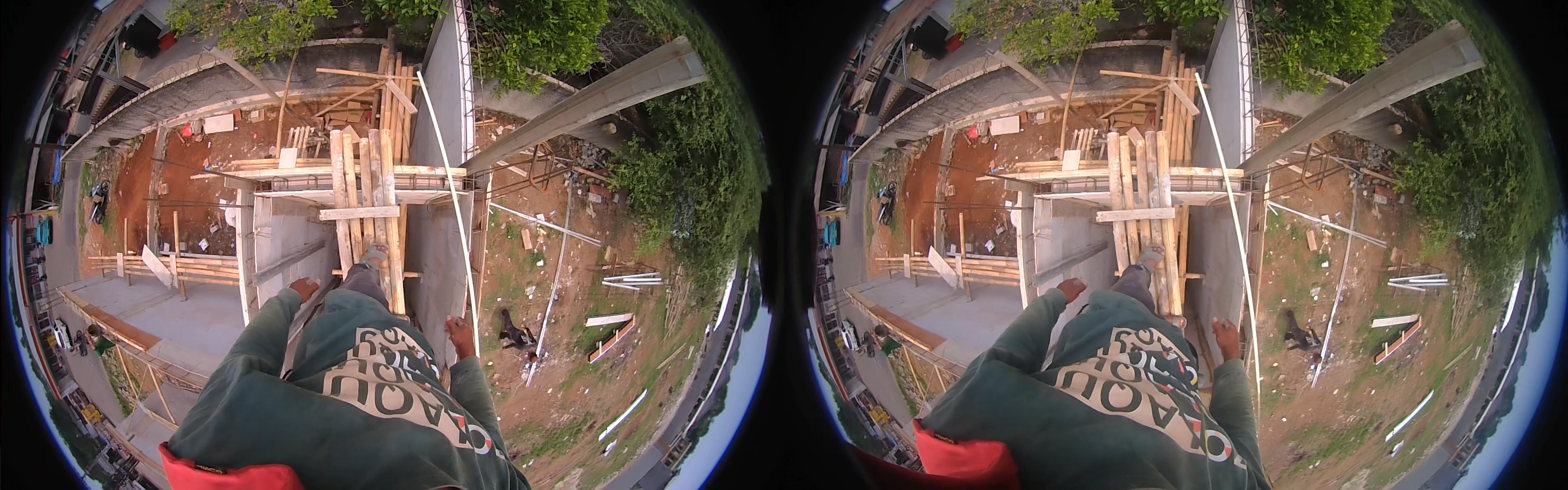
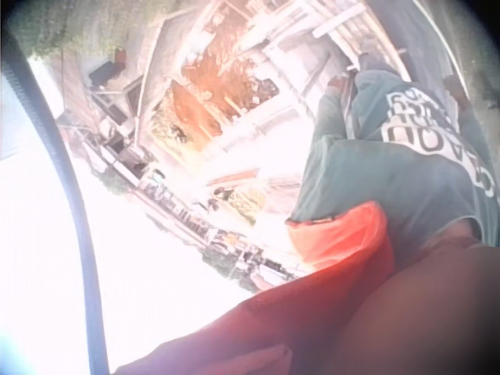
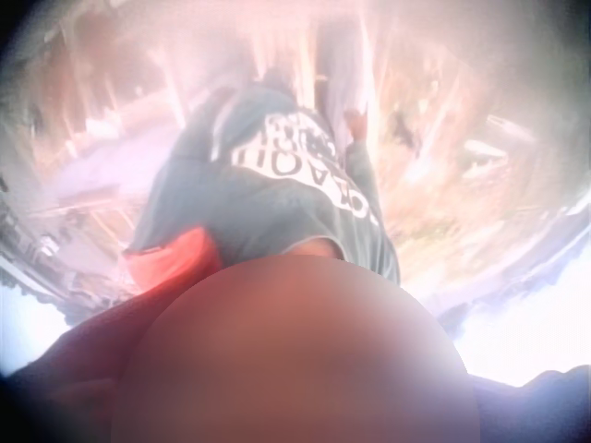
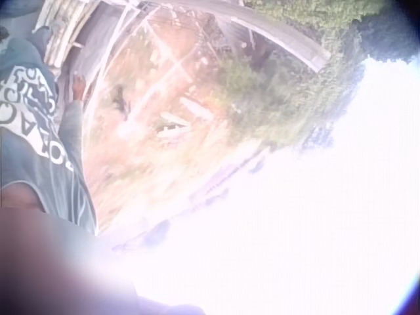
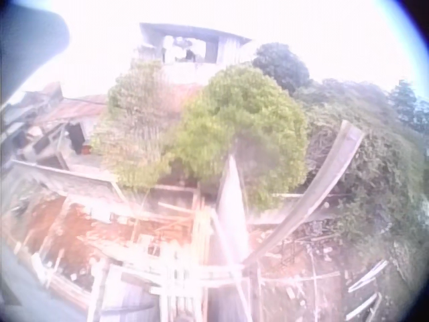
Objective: The person lifts and stacks long bamboo poles on a construction site. They arrange the poles into a bundle and secure them with a wooden crosspiece, then lift and reposition the bundle on the scaffolding.
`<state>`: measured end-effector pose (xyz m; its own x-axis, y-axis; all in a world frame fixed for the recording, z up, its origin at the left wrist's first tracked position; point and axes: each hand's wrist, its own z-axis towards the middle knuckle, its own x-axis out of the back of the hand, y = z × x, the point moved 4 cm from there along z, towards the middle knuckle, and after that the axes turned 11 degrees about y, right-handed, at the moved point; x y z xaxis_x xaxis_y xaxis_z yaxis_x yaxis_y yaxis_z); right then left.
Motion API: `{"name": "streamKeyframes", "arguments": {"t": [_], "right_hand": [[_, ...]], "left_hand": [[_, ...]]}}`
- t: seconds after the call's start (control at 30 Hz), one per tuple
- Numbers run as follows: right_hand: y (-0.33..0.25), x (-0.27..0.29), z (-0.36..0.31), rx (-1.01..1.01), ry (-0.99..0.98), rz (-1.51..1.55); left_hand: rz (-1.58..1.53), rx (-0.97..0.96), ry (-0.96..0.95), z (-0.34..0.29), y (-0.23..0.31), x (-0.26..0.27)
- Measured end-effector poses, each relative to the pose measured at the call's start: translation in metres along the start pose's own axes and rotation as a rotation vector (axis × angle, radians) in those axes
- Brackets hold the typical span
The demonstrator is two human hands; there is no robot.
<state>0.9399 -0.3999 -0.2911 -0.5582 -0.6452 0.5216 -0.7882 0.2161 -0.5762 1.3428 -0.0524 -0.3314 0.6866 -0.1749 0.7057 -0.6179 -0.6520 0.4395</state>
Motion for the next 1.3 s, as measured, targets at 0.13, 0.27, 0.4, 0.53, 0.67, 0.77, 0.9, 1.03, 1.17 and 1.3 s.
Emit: {"name": "streamKeyframes", "arguments": {"t": [0.13, 0.27, 0.4, 0.53, 0.67, 0.77, 0.9, 1.03, 1.17, 1.3], "right_hand": [[-0.014, 0.016, -0.013, 0.024, 0.096, 0.03], [-0.024, 0.026, -0.038, -0.049, 0.236, 0.19], [-0.014, 0.023, -0.079, -0.077, 0.316, 0.18], [0.044, 0.004, -0.122, -0.22, 0.351, 0.207], [0.134, -0.025, -0.169, -0.361, 0.422, 0.449], [0.195, -0.04, -0.213, -0.462, 0.398, 0.624], [0.235, -0.049, -0.26, -0.584, 0.61, 0.593], [0.228, -0.049, -0.286, -0.407, 0.742, 0.146], [0.214, -0.066, -0.293, -0.59, 0.805, 0.371], [0.186, -0.094, -0.293, -0.716, 0.842, 0.544]], "left_hand": [[-0.153, 0.324, 0.023, 0.036, -0.001, 0.032], [-0.362, 0.302, 0.011, 0.067, 0.023, 0.061], [-0.297, 0.213, 0.021, 0.088, 0.046, 0.074], [-0.235, 0.241, -0.102, 0.104, 0.054, 0.061], [-0.364, 0.196, -0.173, 0.105, 0.077, 0.049], [-0.28, 0.216, -0.177, 0.1, 0.103, 0.043], [-0.18, 0.102, -0.392, 0.121, 0.145, 0.021], [-0.221, 0.337, -0.474, 0.15, 0.159, -0.008], [-0.211, 0.269, -0.603, 0.178, 0.181, -0.022], [-0.077, 0.155, -0.711, 0.212, 0.226, -0.012]]}}
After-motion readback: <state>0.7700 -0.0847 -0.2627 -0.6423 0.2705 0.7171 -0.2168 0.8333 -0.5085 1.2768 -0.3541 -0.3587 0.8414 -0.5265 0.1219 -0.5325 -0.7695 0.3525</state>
